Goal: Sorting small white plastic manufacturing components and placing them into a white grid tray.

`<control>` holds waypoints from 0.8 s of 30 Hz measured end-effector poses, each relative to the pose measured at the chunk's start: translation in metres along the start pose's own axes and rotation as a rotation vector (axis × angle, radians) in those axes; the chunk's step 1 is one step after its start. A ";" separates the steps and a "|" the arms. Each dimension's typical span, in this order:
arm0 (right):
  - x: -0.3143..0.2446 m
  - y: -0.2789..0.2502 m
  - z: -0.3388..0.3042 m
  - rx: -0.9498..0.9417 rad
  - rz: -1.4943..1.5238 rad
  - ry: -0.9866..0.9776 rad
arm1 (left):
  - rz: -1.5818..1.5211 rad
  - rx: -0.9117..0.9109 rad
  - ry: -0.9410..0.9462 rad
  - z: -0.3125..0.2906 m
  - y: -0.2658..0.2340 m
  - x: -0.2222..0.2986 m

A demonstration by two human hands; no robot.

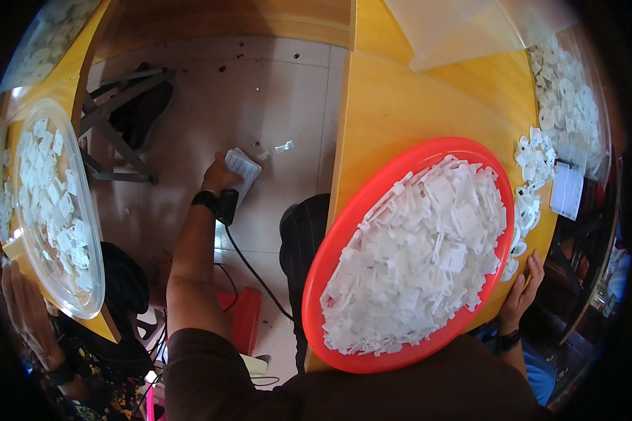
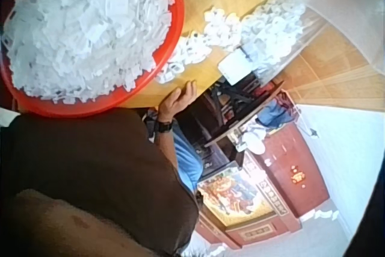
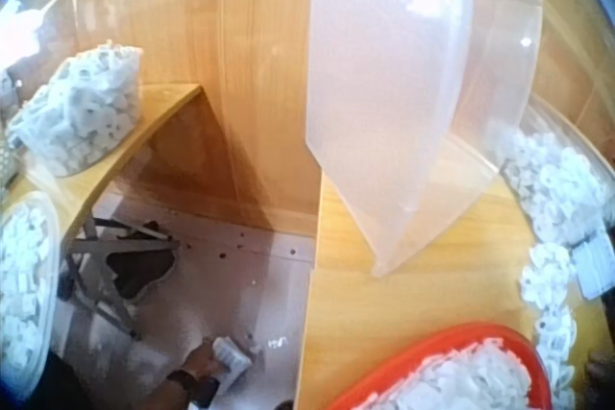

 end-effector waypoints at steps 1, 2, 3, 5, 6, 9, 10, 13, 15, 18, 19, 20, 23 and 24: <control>0.001 0.000 0.000 0.002 -0.002 -0.001 | -0.011 -0.023 0.017 0.000 0.000 0.003; 0.001 0.001 -0.001 0.004 0.004 0.000 | -0.012 -0.021 0.017 0.000 0.000 0.003; 0.002 0.001 -0.001 0.005 0.009 0.001 | 0.014 -0.012 0.015 0.000 0.000 0.003; 0.000 0.000 0.000 0.002 0.003 0.002 | 0.039 -0.002 0.012 0.003 -0.001 0.000; -0.001 0.000 0.000 -0.002 -0.004 0.005 | 0.000 -0.013 -0.001 0.005 0.000 -0.004; 0.000 0.001 0.000 0.003 0.009 0.008 | -0.026 -0.032 -0.035 0.003 -0.001 0.003; 0.001 0.001 -0.001 0.005 0.008 0.010 | -0.013 -0.037 -0.058 0.002 -0.001 0.007; -0.001 0.000 0.000 0.009 0.026 -0.007 | 0.000 -0.044 -0.066 0.003 -0.001 0.002; 0.000 0.000 0.001 0.007 0.015 -0.008 | -0.024 -0.045 -0.058 0.002 -0.001 0.006; 0.001 0.000 0.000 0.011 0.014 -0.002 | -0.108 -0.062 -0.033 0.004 0.000 0.004; 0.001 0.000 0.000 0.011 0.014 -0.003 | -0.168 -0.079 -0.014 0.007 0.001 0.001; 0.001 0.001 0.000 0.010 0.013 0.002 | -0.169 -0.078 -0.014 0.010 0.002 -0.002; 0.000 0.001 0.000 0.008 0.012 0.005 | -0.204 -0.077 0.004 0.017 0.004 -0.009; -0.001 0.001 0.000 0.006 0.011 0.004 | -0.213 -0.080 0.014 0.018 0.004 -0.009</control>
Point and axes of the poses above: each hand's wrist, its own z-axis towards the middle knuckle, its own y-axis out of the palm, x = y × z, the point moved 2 cm from there along z, towards the middle knuckle, and after that the axes turned 13 degrees about -x, right-handed, at the moved point
